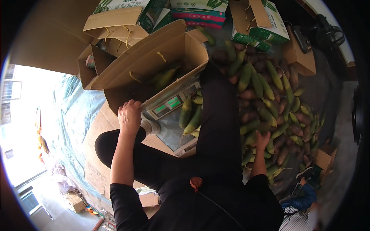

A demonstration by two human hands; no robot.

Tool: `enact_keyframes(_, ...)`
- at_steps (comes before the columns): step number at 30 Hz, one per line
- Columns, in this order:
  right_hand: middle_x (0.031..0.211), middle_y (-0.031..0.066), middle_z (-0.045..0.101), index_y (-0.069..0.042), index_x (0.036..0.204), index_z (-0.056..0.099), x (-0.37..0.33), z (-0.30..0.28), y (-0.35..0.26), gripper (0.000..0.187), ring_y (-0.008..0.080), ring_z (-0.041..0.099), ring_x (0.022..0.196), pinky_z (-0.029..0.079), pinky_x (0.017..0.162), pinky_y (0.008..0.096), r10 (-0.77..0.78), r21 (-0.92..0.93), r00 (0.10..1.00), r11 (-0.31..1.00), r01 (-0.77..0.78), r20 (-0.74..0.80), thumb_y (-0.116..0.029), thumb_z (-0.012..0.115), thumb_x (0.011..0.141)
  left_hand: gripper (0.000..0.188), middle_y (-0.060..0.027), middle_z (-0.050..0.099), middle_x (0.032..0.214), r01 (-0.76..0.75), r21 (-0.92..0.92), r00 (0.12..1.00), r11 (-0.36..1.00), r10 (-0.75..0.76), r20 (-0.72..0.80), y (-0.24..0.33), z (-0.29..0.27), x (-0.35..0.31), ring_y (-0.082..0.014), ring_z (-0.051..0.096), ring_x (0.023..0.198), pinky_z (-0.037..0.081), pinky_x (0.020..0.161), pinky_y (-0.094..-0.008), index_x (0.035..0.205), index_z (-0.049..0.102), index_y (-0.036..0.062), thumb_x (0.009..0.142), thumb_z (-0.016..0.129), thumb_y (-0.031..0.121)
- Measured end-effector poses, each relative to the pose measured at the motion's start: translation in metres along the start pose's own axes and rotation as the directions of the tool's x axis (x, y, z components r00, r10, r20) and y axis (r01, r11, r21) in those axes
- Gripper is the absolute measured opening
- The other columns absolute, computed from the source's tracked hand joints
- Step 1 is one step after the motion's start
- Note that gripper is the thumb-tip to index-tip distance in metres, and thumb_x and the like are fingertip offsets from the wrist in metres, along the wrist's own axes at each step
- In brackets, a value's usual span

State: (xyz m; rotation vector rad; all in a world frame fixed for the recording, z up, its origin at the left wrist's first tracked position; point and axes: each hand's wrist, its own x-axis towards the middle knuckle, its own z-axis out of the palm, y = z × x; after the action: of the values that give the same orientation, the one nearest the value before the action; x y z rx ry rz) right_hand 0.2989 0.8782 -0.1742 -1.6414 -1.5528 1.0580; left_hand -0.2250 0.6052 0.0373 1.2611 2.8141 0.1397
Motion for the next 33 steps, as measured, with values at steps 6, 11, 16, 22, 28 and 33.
enact_keyframes(6, 0.120, 0.0105, 0.052, 0.004, 0.122, 0.045, 0.038, 0.030, -0.201, 0.047, 0.0193, 0.051, 0.109, 0.040, 0.092, 0.0304, -0.235, 0.363, 0.970, 0.901, 0.239, -0.056, -0.001, 0.065, 0.080, 0.009, -0.0061, 0.058, 0.078, 0.007, -0.028, 1.000, 1.000, -0.008, -0.012, -0.001, 0.001, 0.000, -0.0262, 0.059, 0.084, 0.044, 0.072, -0.0403, 0.080, 0.064, 0.0104, 0.072, 0.061, 0.007)
enact_keyframes(11, 0.123, 0.0103, 0.051, 0.004, 0.129, 0.040, 0.030, 0.073, -0.349, 0.052, 0.0183, 0.049, 0.113, 0.036, 0.099, 0.0321, -0.612, 0.640, 0.790, 0.623, 0.449, 0.041, 0.006, 0.060, 0.081, 0.009, -0.0059, 0.059, 0.079, 0.024, 0.003, 1.000, 1.000, -0.024, -0.003, -0.002, -0.002, -0.003, -0.0257, 0.059, 0.084, 0.044, 0.072, -0.0405, 0.081, 0.065, 0.0107, 0.073, 0.062, 0.009)
enact_keyframes(16, 0.105, 0.0068, 0.059, -0.002, 0.113, 0.051, -0.010, 0.138, -0.442, 0.049, 0.0169, 0.059, 0.095, 0.047, 0.084, 0.0318, -0.868, 0.641, 0.496, 0.387, 0.662, 0.011, -0.002, 0.074, 0.069, 0.009, -0.0059, 0.059, 0.080, 0.013, 0.013, 1.000, 1.000, -0.013, -0.004, -0.003, 0.003, 0.001, -0.0262, 0.059, 0.087, 0.044, 0.073, -0.0408, 0.082, 0.064, 0.0115, 0.073, 0.062, 0.010)
enact_keyframes(22, 0.096, 0.0017, 0.059, -0.013, 0.095, 0.059, -0.083, 0.228, -0.480, 0.041, 0.0235, 0.057, 0.086, 0.037, 0.077, 0.0409, -0.967, 0.194, 0.229, 0.247, 0.949, 0.110, -0.021, 0.077, 0.058, 0.019, -0.0132, 0.060, 0.087, 0.035, 0.031, 0.998, 0.999, -0.037, 0.057, -0.006, 0.007, 0.005, -0.0344, 0.059, 0.087, 0.046, 0.074, -0.0459, 0.089, 0.063, 0.0046, 0.073, 0.063, 0.014)
enact_keyframes(28, 0.084, -0.0012, 0.064, -0.015, 0.088, 0.064, -0.073, 0.227, -0.422, 0.025, 0.0179, 0.059, 0.085, 0.037, 0.080, 0.0379, -0.913, 0.316, 0.365, 0.406, 0.858, 0.183, -0.018, 0.074, 0.066, 0.019, -0.0145, 0.059, 0.089, -0.021, 0.004, 0.997, 1.000, 0.021, 0.079, -0.005, 0.008, 0.006, -0.0344, 0.058, 0.086, 0.045, 0.072, -0.0457, 0.090, 0.060, 0.0022, 0.075, 0.063, 0.014)
enact_keyframes(33, 0.079, 0.0099, 0.066, -0.004, 0.085, 0.066, -0.004, 0.157, -0.349, 0.015, 0.0250, 0.064, 0.072, 0.050, 0.064, 0.0344, -0.817, 0.271, 0.570, 0.570, 0.776, 0.086, -0.007, 0.070, 0.071, 0.020, -0.0166, 0.058, 0.085, -0.070, -0.056, 0.997, 0.996, 0.071, 0.018, -0.018, 0.014, 0.005, -0.0371, 0.057, 0.083, 0.045, 0.069, -0.0454, 0.088, 0.058, -0.0003, 0.074, 0.064, 0.012)
